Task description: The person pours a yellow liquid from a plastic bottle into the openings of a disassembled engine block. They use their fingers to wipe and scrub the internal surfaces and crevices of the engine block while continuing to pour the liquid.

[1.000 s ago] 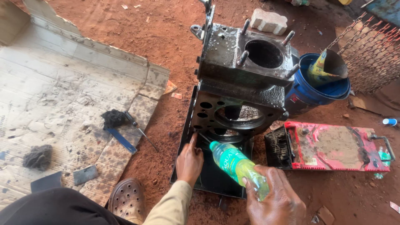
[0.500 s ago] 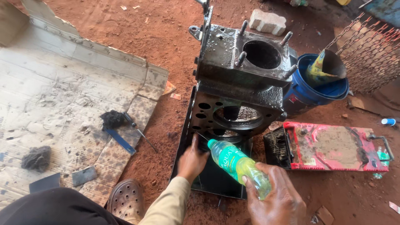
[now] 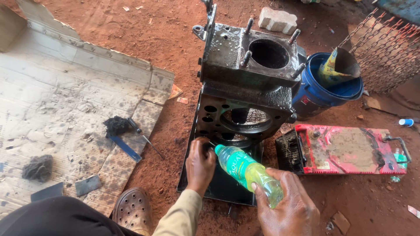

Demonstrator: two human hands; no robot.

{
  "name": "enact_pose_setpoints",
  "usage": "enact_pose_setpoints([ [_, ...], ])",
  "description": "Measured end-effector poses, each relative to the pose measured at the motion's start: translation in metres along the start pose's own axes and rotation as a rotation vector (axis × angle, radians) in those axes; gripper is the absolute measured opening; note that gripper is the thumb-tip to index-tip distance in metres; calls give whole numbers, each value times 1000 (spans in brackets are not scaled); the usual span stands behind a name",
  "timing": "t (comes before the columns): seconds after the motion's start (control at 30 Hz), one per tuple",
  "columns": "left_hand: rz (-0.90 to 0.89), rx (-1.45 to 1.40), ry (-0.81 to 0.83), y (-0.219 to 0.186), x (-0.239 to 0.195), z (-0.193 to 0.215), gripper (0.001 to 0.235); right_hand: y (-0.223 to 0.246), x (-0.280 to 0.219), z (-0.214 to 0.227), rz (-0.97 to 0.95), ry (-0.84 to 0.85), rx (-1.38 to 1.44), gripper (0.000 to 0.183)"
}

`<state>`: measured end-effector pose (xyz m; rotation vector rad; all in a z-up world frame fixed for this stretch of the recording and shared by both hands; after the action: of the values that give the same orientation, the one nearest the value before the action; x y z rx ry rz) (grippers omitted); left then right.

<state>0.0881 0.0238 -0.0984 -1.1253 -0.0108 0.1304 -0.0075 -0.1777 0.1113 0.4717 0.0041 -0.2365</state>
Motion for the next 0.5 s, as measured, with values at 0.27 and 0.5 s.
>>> enact_pose_setpoints([
  [0.27,-32,283,116,-18,4,-19,38,2,0,2,16,9,17,43],
  [0.5,-181,514,136,-14,-11,-46,33,14,-12,11,196,-171,12,37],
])
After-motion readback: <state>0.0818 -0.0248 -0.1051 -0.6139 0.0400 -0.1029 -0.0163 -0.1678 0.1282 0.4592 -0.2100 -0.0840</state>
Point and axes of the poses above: each hand's wrist, its own x-axis towards the middle knuckle, its own z-axis out of the back of the hand, y = z × x, the point moved 10 cm from there along x, towards the middle knuckle, and after that the axes turned 14 degrees about y, right-handed, at the moved point
